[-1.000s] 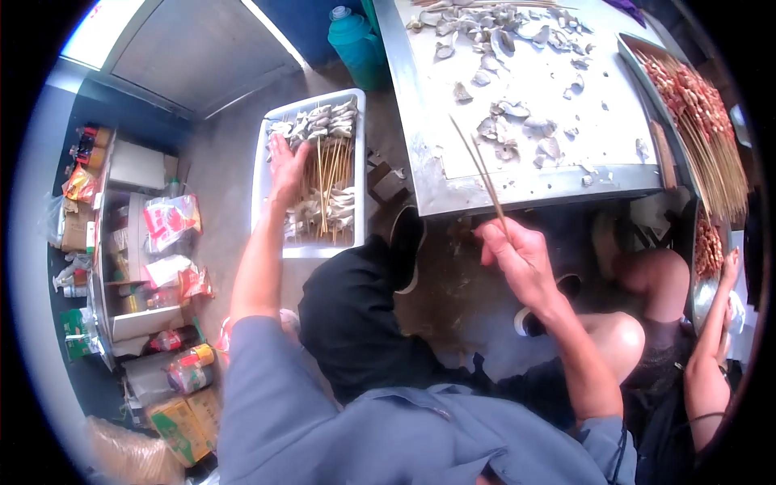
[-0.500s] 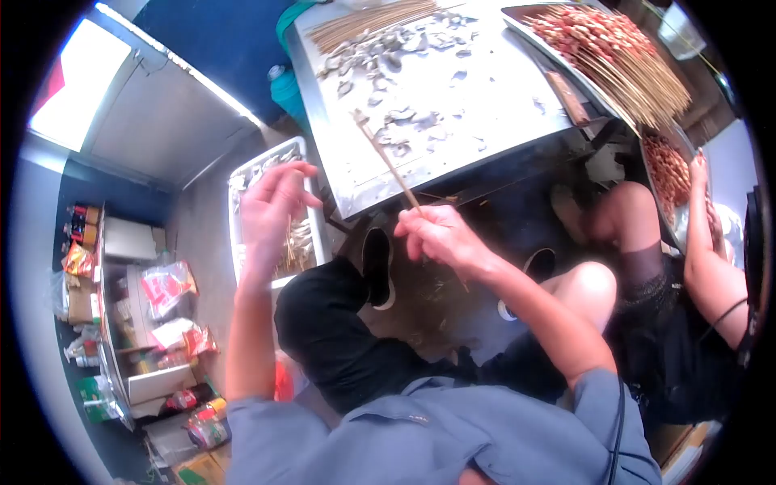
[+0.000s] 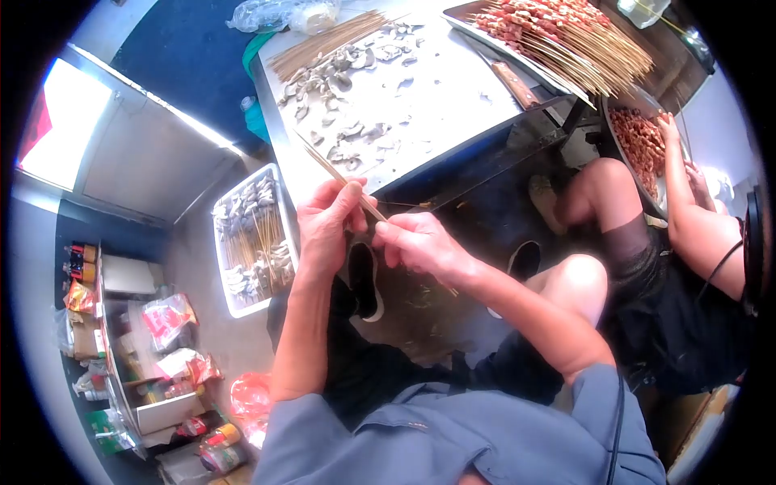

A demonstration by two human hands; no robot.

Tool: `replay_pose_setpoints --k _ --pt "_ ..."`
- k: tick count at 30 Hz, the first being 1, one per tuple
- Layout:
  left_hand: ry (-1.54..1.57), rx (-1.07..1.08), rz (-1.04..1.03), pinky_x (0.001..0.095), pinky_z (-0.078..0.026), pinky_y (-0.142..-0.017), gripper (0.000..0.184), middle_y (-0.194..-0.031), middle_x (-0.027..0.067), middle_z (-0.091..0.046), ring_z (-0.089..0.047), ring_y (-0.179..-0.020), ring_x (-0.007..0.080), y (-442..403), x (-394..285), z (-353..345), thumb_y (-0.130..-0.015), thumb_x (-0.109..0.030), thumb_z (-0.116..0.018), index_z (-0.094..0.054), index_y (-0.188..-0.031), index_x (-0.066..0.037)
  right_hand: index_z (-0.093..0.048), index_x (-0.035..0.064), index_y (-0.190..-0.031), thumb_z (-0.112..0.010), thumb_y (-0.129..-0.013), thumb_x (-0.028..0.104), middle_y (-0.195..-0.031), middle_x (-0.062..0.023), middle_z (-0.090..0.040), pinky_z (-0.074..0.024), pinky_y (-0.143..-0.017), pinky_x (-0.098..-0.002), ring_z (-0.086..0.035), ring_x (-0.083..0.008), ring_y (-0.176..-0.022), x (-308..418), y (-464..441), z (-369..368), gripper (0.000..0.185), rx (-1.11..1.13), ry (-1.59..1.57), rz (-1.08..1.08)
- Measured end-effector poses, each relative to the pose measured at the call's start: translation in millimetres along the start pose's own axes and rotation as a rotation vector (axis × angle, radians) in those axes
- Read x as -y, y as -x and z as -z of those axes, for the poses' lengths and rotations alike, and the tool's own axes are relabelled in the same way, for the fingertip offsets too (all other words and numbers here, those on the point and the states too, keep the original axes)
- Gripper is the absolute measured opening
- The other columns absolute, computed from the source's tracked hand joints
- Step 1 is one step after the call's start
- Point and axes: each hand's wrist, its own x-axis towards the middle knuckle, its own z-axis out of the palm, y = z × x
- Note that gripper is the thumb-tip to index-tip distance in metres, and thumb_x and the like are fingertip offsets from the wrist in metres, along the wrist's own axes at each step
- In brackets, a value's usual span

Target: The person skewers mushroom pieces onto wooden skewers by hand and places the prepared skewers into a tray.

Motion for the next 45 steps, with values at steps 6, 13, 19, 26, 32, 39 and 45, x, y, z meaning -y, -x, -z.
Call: replay_pose_setpoints --k 6,13,19,26,32,39,45 --pt "0.016 -0.018 -0.05 0.0244 -0.051 -0.059 0.032 -0.089 0.0163 -0.072 -0.061 -0.06 0.0116 -7.1 -1.2 -10.1 -0.101 -0.021 -0.054 -0.062 -0.118 0.005 -0.065 0.0056 -0.088 -0.055 -0.099 0.028 -0.064 0.0009 -0.059 -0.0352 -0.048 -0.0204 -0.046 -0.0038 -0.053 -4.6 1.3 7.9 0.027 -0.088 -0.105 0.109" --pt "0.076 0.009 -0.018 0.0248 -0.052 -0.058 0.034 -0.095 0.019 -0.071 -0.06 -0.059 0.0126 -7.5 2.3 -8.3 -0.101 -0.021 -0.054 -0.06 -0.121 0.005 -0.065 0.0069 -0.09 -0.054 -0.1 0.027 -0.064 0.0014 -0.059 -0.034 -0.048 -0.0193 -0.045 -0.0027 -0.052 -5.2 1.0 5.5 0.025 -0.087 -0.157 0.094" --pt "0.115 0.013 0.111 0.0223 -0.048 -0.054 0.02 -0.086 0.0127 -0.068 -0.057 -0.056 0.0112 -0.9 -8.2 -15.2 -0.099 -0.018 -0.056 -0.06 -0.102 0.001 -0.066 0.0053 -0.084 -0.056 -0.098 0.025 -0.065 0.0013 -0.059 -0.0394 -0.053 -0.0235 -0.052 -0.006 -0.06 -11.6 -2.3 1.8 0.026 -0.075 -0.08 0.165" --pt "0.175 -0.027 -0.008 0.0252 -0.049 -0.052 0.018 -0.085 0.0153 -0.067 -0.058 -0.055 0.016 -1.1 -1.3 -9.6 -0.101 -0.016 -0.053 -0.061 -0.101 0.0 -0.064 -0.0002 -0.084 -0.058 -0.095 0.021 -0.063 -0.001 -0.058 -0.0428 -0.055 -0.0281 -0.052 -0.0064 -0.062 -10.3 -4.0 3.6 0.025 -0.207 0.161 0.335" --pt "0.263 -0.059 -0.065 0.0287 -0.051 -0.055 0.026 -0.091 0.0164 -0.067 -0.06 -0.061 0.0188 -2.7 -2.0 -5.9 -0.103 -0.022 -0.049 -0.06 -0.104 0.001 -0.062 0.0002 -0.095 -0.057 -0.094 0.014 -0.077 -0.0233 -0.061 -0.0473 -0.063 -0.0408 -0.063 -0.0386 -0.073 -5.4 -5.4 2.7 0.014 -0.321 0.302 0.518" --pt "-0.132 -0.252 -0.258 0.0264 -0.048 -0.059 0.017 -0.093 0.0129 -0.067 -0.062 -0.066 0.0161 -57.6 -33.1 8.1 -0.099 -0.014 -0.053 -0.06 -0.105 0.001 -0.058 -0.0002 -0.102 -0.057 -0.092 0.007 -0.076 -0.019 -0.063 -0.0485 -0.063 -0.0391 -0.065 -0.0329 -0.07 8.9 -8.4 21.0 0.012 -0.559 0.215 0.586" --pt "-0.73 -0.169 -0.466 0.0273 -0.049 -0.075 0.021 -0.097 0.0095 -0.068 -0.065 -0.083 0.0154 -182.0 -60.0 -8.4 -0.094 -0.015 -0.061 -0.065 -0.105 0.001 -0.056 -0.0002 -0.103 -0.057 -0.091 0.004 -0.073 -0.0144 -0.062 -0.0481 -0.062 -0.0355 -0.062 -0.0257 -0.065 25.5 -7.7 39.6 0.013 -0.657 0.116 0.575"
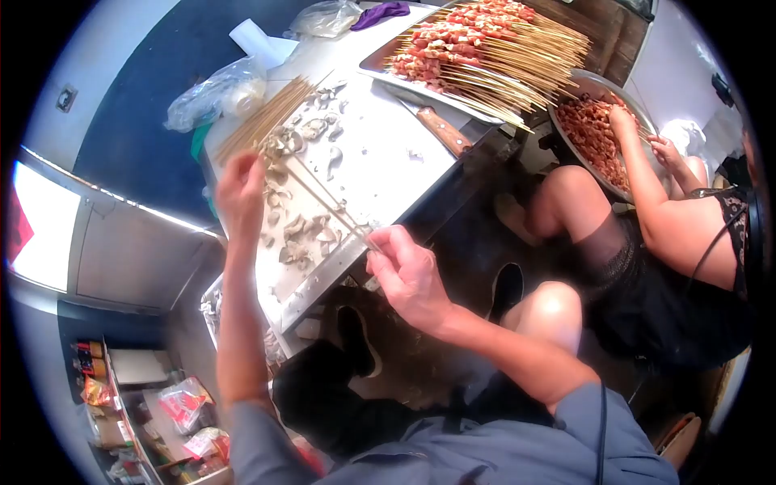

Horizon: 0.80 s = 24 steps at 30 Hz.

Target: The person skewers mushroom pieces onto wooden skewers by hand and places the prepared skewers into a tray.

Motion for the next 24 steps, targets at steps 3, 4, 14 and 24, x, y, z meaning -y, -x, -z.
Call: replay_pose_setpoints --k 3,4,14,24 --pt "-0.315 0.049 -0.364 0.0356 -0.049 -0.086 0.027 -0.106 0.0167 -0.069 -0.064 -0.105 0.0269 -70.2 31.1 -36.8 -0.092 -0.019 -0.059 -0.066 -0.11 0.0 -0.055 -0.0007 -0.102 -0.057 -0.091 0.003 -0.072 -0.0139 -0.062 -0.0479 -0.062 -0.0344 -0.062 -0.0236 -0.064 -7.1 -10.6 3.9 0.012 -0.055 0.034 0.012" --pt "-0.315 0.051 -0.364 0.0356 -0.049 -0.086 0.027 -0.106 0.0167 -0.069 -0.064 -0.105 0.0269 -86.8 43.3 -51.3 -0.092 -0.019 -0.059 -0.066 -0.11 0.0 -0.055 -0.0009 -0.102 -0.057 -0.091 0.003 -0.072 -0.0134 -0.062 -0.0477 -0.061 -0.0337 -0.062 -0.0221 -0.064 -7.4 -14.0 5.5 0.012 -0.074 0.015 -0.017" --pt "-0.474 0.467 -0.167 0.0348 -0.049 -0.071 0.024 -0.078 0.01 -0.065 -0.063 -0.077 0.0208 -109.1 45.7 -81.4 -0.077 -0.016 -0.07 -0.068 -0.096 -0.003 -0.057 -0.0033 -0.092 -0.061 -0.089 0.005 -0.073 -0.0121 -0.062 -0.0475 -0.062 -0.0304 -0.059 -0.0147 -0.065 -8.6 -26.4 15.2 0.01 -0.095 -0.059 -0.101" --pt "0.068 0.419 0.023 0.0228 -0.046 -0.048 0.016 -0.082 0.0045 -0.065 -0.064 -0.064 0.0108 -42.0 0.1 -32.9 -0.095 -0.009 -0.06 -0.065 -0.106 0.002 -0.058 -0.0051 -0.087 -0.062 -0.089 0.008 -0.071 -0.0133 -0.062 -0.0474 -0.062 -0.0299 -0.057 -0.0131 -0.064 0.7 -33.0 13.0 0.014 -0.1 -0.02 -0.056"
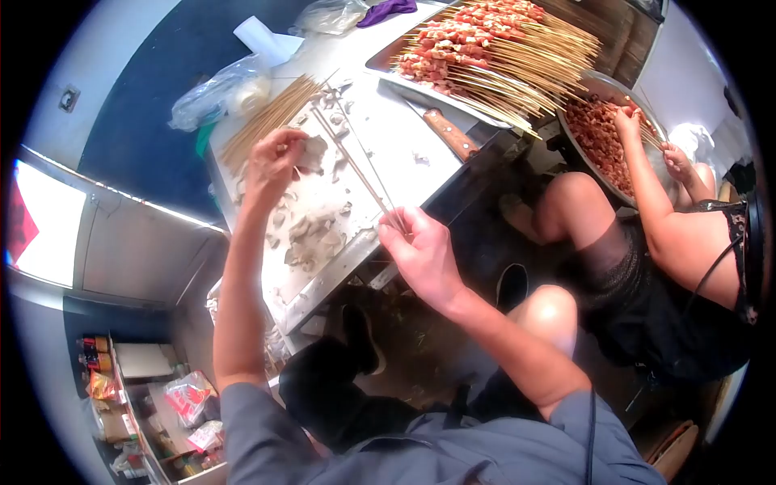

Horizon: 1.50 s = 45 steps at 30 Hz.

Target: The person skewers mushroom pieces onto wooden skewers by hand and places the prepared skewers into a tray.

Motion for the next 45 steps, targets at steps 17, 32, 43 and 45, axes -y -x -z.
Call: replay_pose_setpoints --k 17,32,43,45 --pt "0.231 0.175 -0.133 0.0238 -0.048 -0.073 0.014 -0.092 0.0039 -0.061 -0.059 -0.084 0.0108 81.8 -26.6 -35.1 -0.086 0.007 -0.062 -0.068 -0.097 0.001 -0.064 -0.0054 -0.103 -0.069 -0.087 0.016 -0.084 -0.0077 -0.066 -0.0494 -0.065 -0.0272 -0.058 -0.0098 -0.073 2.0 -26.4 -5.4 0.027 0.013 0.019 0.01" --pt "0.545 0.187 0.053 0.0228 -0.047 -0.077 0.01 -0.091 0.0 -0.063 -0.059 -0.085 0.0073 96.6 -21.2 -29.1 -0.088 0.003 -0.064 -0.065 -0.096 -0.002 -0.072 -0.0018 -0.094 -0.071 -0.085 0.009 -0.073 0.0007 -0.065 -0.0447 -0.06 -0.0215 -0.054 -0.0041 -0.067 -13.1 -27.0 -21.5 0.014 0.074 -0.214 -0.062" --pt "0.043 -0.182 -0.036 0.0245 -0.048 -0.083 0.02 -0.101 0.0042 -0.066 -0.061 -0.094 0.0109 82.5 8.2 -20.9 -0.092 -0.001 -0.061 -0.065 -0.111 0.0 -0.069 -0.0024 -0.101 -0.067 -0.088 0.015 -0.069 -0.008 -0.066 -0.0484 -0.062 -0.0261 -0.058 -0.0083 -0.065 -23.0 -32.9 -32.6 0.022 -0.011 -0.041 -0.038" --pt "0.062 -0.188 -0.048 0.0243 -0.048 -0.085 0.021 -0.102 0.005 -0.066 -0.06 -0.096 0.0115 76.0 10.0 -17.8 -0.092 -0.002 -0.061 -0.065 -0.113 0.0 -0.067 -0.0008 -0.103 -0.064 -0.088 0.014 -0.072 -0.0135 -0.065 -0.0504 -0.065 -0.0318 -0.064 -0.0179 -0.067 -23.2 -33.5 -34.5 0.022 0.034 0.027 -0.056"
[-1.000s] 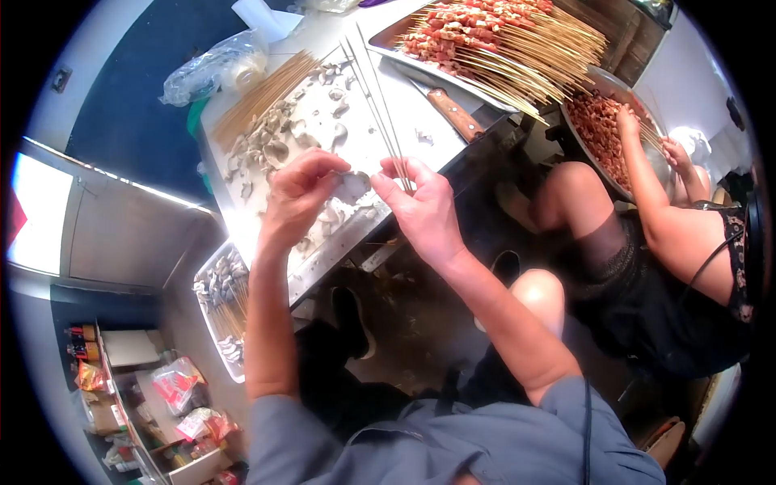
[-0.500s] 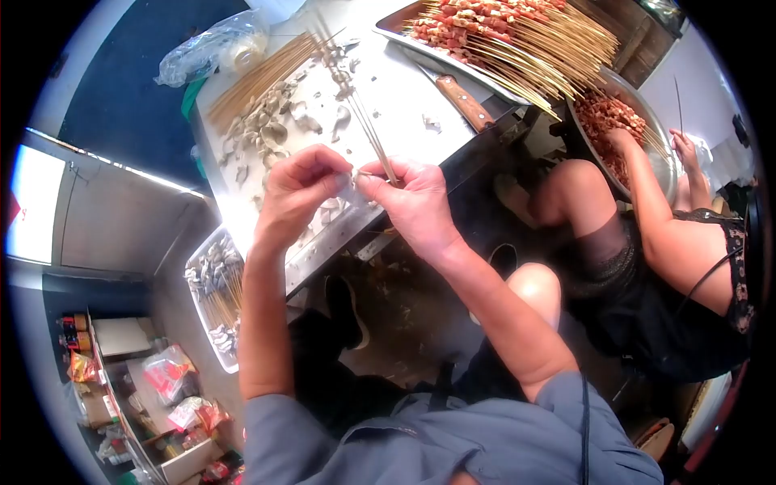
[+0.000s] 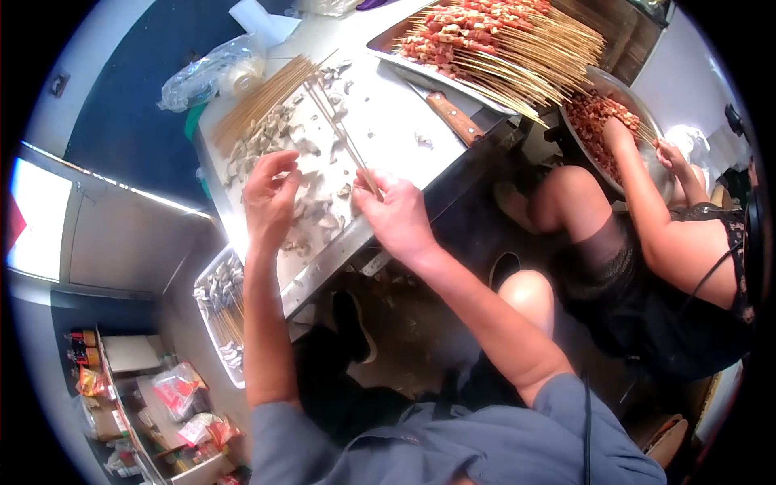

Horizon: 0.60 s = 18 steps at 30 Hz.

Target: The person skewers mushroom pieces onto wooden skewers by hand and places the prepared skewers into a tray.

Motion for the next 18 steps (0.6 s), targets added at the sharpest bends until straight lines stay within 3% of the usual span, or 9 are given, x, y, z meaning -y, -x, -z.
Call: replay_pose_setpoints --k 2,3,4,8,10,11,12,15,18 --pt "0.009 -0.047 0.041 0.0238 -0.048 -0.083 0.021 -0.1 0.0045 -0.066 -0.061 -0.094 0.0113 -12.4 1.3 0.4 -0.091 -0.003 -0.062 -0.066 -0.112 -0.001 -0.066 0.0006 -0.104 -0.061 -0.087 0.013 -0.081 -0.0167 -0.066 -0.0509 -0.07 -0.0387 -0.066 -0.0302 -0.074 0.5 2.5 -4.5 0.022 -0.063 0.194 0.092" --pt "-0.076 -0.071 0.031 0.0232 -0.048 -0.081 0.021 -0.097 0.0037 -0.067 -0.061 -0.091 0.0108 -21.9 -0.4 -0.8 -0.091 -0.006 -0.062 -0.067 -0.11 0.0 -0.065 0.0001 -0.107 -0.059 -0.087 0.012 -0.094 -0.0187 -0.066 -0.05 -0.075 -0.0426 -0.064 -0.0374 -0.083 1.2 5.1 -4.8 0.024 -0.059 0.197 0.08" --pt "-0.077 -0.069 0.026 0.0232 -0.048 -0.081 0.021 -0.097 0.0037 -0.067 -0.061 -0.091 0.0108 -33.9 0.6 -3.6 -0.091 -0.006 -0.062 -0.067 -0.11 0.0 -0.065 0.0001 -0.107 -0.059 -0.087 0.012 -0.094 -0.0187 -0.066 -0.05 -0.075 -0.0426 -0.064 -0.0374 -0.083 2.0 7.5 -4.1 0.024 -0.064 0.195 0.084" --pt "-0.254 -0.064 -0.131 0.0287 -0.049 -0.081 0.026 -0.097 0.0074 -0.068 -0.063 -0.089 0.0168 -98.6 20.7 -16.8 -0.089 -0.016 -0.063 -0.067 -0.11 -0.001 -0.063 -0.0013 -0.11 -0.058 -0.089 0.009 -0.1 -0.0187 -0.066 -0.0507 -0.075 -0.039 -0.065 -0.0334 -0.085 27.2 18.4 8.1 0.025 -0.06 0.141 0.085" --pt "-0.44 -0.014 -0.135 0.0347 -0.05 -0.087 0.033 -0.109 0.016 -0.067 -0.064 -0.1 0.0264 -134.7 29.5 -26.5 -0.085 -0.018 -0.061 -0.067 -0.113 -0.003 -0.063 -0.0032 -0.111 -0.058 -0.089 0.007 -0.1 -0.0187 -0.066 -0.0508 -0.074 -0.0376 -0.065 -0.0334 -0.084 34.2 19.4 15.7 0.025 -0.093 0.081 0.155" --pt "-0.439 -0.009 -0.137 0.0347 -0.05 -0.087 0.033 -0.109 0.016 -0.067 -0.064 -0.1 0.0264 -154.1 40.1 -32.3 -0.085 -0.018 -0.061 -0.067 -0.113 -0.003 -0.062 -0.0058 -0.111 -0.057 -0.09 0.005 -0.097 -0.0165 -0.067 -0.0506 -0.072 -0.0337 -0.066 -0.0266 -0.079 32.5 17.0 18.8 0.024 -0.128 0.069 0.197" --pt "-0.497 0.006 -0.172 0.0361 -0.049 -0.089 0.036 -0.113 0.0166 -0.065 -0.063 -0.103 0.0285 -173.3 55.1 -38.7 -0.085 -0.02 -0.06 -0.065 -0.117 -0.004 -0.062 -0.0058 -0.111 -0.057 -0.09 0.005 -0.097 -0.0165 -0.067 -0.0506 -0.072 -0.0337 -0.066 -0.0266 -0.079 33.0 15.3 23.1 0.024 -0.133 0.069 0.195" --pt "-0.554 0.069 -0.233 0.0387 -0.047 -0.092 0.04 -0.118 0.0171 -0.062 -0.061 -0.106 0.0317 -214.8 90.7 -57.7 -0.087 -0.024 -0.058 -0.063 -0.123 -0.007 -0.064 -0.0066 -0.105 -0.057 -0.092 0.008 -0.077 -0.0108 -0.063 -0.0459 -0.061 -0.0267 -0.054 -0.0088 -0.065 29.8 10.0 30.1 0.02 -0.097 -0.083 -0.071" --pt "-0.542 0.143 -0.25 0.0401 -0.047 -0.093 0.042 -0.118 0.0167 -0.062 -0.06 -0.109 0.0324 -233.2 97.6 -75.8 -0.089 -0.029 -0.058 -0.062 -0.125 -0.008 -0.065 -0.0059 -0.102 -0.057 -0.093 0.01 -0.073 -0.0102 -0.061 -0.0445 -0.059 -0.0272 -0.051 -0.009 -0.063 27.1 10.6 30.5 0.019 -0.057 -0.084 -0.09"
